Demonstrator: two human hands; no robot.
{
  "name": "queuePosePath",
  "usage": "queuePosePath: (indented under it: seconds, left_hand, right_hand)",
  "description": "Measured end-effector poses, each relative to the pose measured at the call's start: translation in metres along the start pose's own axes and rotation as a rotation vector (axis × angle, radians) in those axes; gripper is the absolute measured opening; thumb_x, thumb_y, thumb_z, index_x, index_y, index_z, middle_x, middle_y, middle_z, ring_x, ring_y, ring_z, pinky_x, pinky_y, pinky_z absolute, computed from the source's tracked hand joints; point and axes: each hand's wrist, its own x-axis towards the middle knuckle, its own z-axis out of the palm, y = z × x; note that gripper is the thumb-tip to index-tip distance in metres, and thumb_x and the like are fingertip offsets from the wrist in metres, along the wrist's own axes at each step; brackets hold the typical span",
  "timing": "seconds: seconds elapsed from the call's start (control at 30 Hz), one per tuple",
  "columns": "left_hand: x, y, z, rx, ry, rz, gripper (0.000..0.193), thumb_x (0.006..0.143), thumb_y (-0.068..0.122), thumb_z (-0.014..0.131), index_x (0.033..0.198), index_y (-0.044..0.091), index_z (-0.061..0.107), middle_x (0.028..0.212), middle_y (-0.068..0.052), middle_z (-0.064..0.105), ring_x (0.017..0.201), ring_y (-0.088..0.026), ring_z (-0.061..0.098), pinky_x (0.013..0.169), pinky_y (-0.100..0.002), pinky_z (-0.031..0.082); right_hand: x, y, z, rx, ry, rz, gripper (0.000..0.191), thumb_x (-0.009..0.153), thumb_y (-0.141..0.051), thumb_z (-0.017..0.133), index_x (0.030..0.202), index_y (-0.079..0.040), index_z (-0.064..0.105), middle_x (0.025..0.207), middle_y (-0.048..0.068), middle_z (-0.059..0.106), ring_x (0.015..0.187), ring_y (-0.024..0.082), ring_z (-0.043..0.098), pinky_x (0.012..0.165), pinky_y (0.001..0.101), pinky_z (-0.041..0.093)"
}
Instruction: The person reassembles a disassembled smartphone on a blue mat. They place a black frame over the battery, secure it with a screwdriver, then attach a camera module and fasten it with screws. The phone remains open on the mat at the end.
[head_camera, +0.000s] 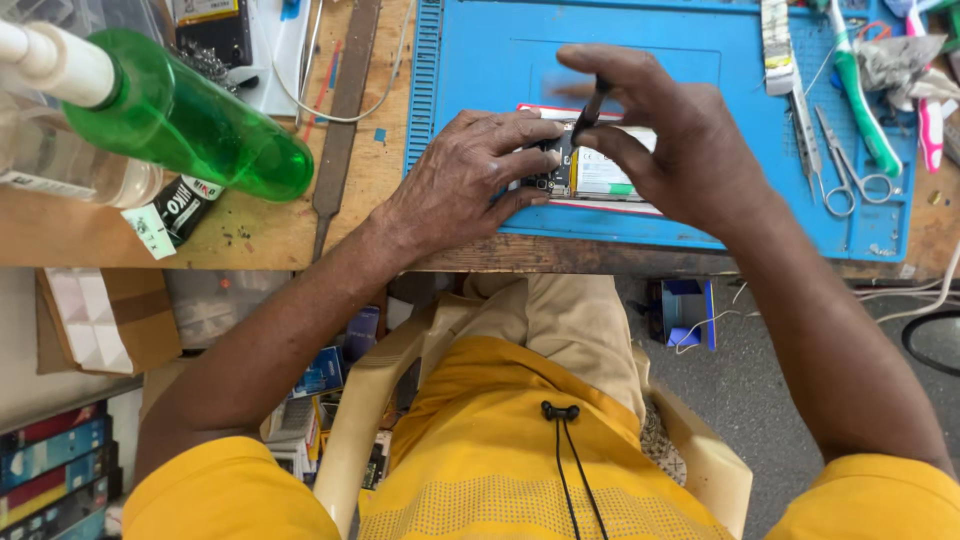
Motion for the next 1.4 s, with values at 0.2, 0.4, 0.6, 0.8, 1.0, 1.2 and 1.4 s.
queuePosePath:
  seconds: [0.2, 0.4, 0.6, 0.8, 1.0, 1.2, 1.4]
  left_hand:
    - [0.0, 0.0, -0.001, 0.008, 0.007, 0.017, 0.033, 0.095, 0.029, 0.08, 0.121, 0.01, 0.072, 0.141, -0.005, 0.063, 0.134, -0.029, 0.057, 0.112, -0.047, 0.043]
    - [0.0, 0.001, -0.001, 0.007, -0.004, 0.01, 0.034, 0.095, 0.027, 0.081, 0.122, 0.009, 0.072, 0.142, -0.005, 0.063, 0.132, -0.028, 0.058, 0.112, -0.048, 0.041]
    - [-0.002, -0.003, 0.003, -0.005, -0.003, 0.014, 0.034, 0.096, 0.027, 0.081, 0.124, 0.01, 0.072, 0.142, -0.005, 0.063, 0.137, -0.025, 0.057, 0.114, -0.048, 0.04]
    - [-0.002, -0.003, 0.006, 0.016, -0.025, -0.033, 0.036, 0.094, 0.031, 0.08, 0.123, 0.013, 0.072, 0.141, -0.005, 0.063, 0.137, -0.023, 0.055, 0.116, -0.051, 0.037]
    - [-0.001, -0.007, 0.006, -0.033, 0.047, -0.08, 0.063, 0.086, 0.041, 0.086, 0.137, 0.01, 0.064, 0.147, -0.013, 0.057, 0.137, -0.031, 0.049, 0.113, -0.049, 0.037]
    - [0.004, -0.012, 0.011, 0.051, -0.045, -0.205, 0.088, 0.074, 0.045, 0.093, 0.143, 0.005, 0.054, 0.14, -0.014, 0.057, 0.131, -0.031, 0.048, 0.109, -0.05, 0.039]
    - [0.016, -0.007, 0.011, -0.122, 0.074, -0.165, 0.09, 0.068, 0.032, 0.095, 0.142, 0.005, 0.051, 0.129, -0.014, 0.059, 0.121, -0.027, 0.055, 0.106, -0.042, 0.05]
  right_hand:
    - [0.002, -0.008, -0.005, -0.013, -0.033, -0.07, 0.056, 0.097, -0.009, 0.086, 0.144, -0.012, 0.054, 0.1, 0.01, 0.074, 0.093, 0.021, 0.078, 0.08, 0.0337, 0.064]
    - [0.001, -0.014, -0.01, -0.04, -0.038, -0.276, 0.059, 0.098, -0.003, 0.085, 0.144, -0.008, 0.05, 0.109, 0.014, 0.072, 0.103, 0.025, 0.074, 0.093, 0.0351, 0.063]
    - [-0.009, -0.01, -0.005, 0.029, -0.036, -0.172, 0.055, 0.105, 0.0, 0.084, 0.146, -0.013, 0.051, 0.1, 0.009, 0.072, 0.1, 0.017, 0.078, 0.087, 0.0287, 0.065]
    - [-0.019, 0.008, 0.001, 0.226, 0.008, -0.144, 0.065, 0.11, 0.008, 0.068, 0.157, -0.013, 0.029, 0.108, 0.01, 0.073, 0.107, 0.018, 0.078, 0.095, 0.0313, 0.067]
    - [-0.025, 0.018, -0.033, 0.468, 0.083, 0.048, 0.044, 0.121, 0.003, 0.058, 0.157, -0.013, 0.038, 0.102, 0.011, 0.067, 0.093, 0.018, 0.072, 0.085, 0.0286, 0.061]
    - [-0.029, 0.018, -0.042, -0.563, -0.413, 0.137, 0.075, 0.08, -0.037, 0.085, 0.142, -0.008, 0.055, 0.141, 0.017, 0.06, 0.094, 0.03, 0.072, 0.077, 0.0465, 0.059]
    - [-0.023, 0.01, -0.036, -0.624, -0.539, 0.323, 0.109, 0.059, -0.057, 0.091, 0.152, -0.021, 0.049, 0.14, 0.013, 0.057, 0.104, 0.032, 0.069, 0.083, 0.0452, 0.062]
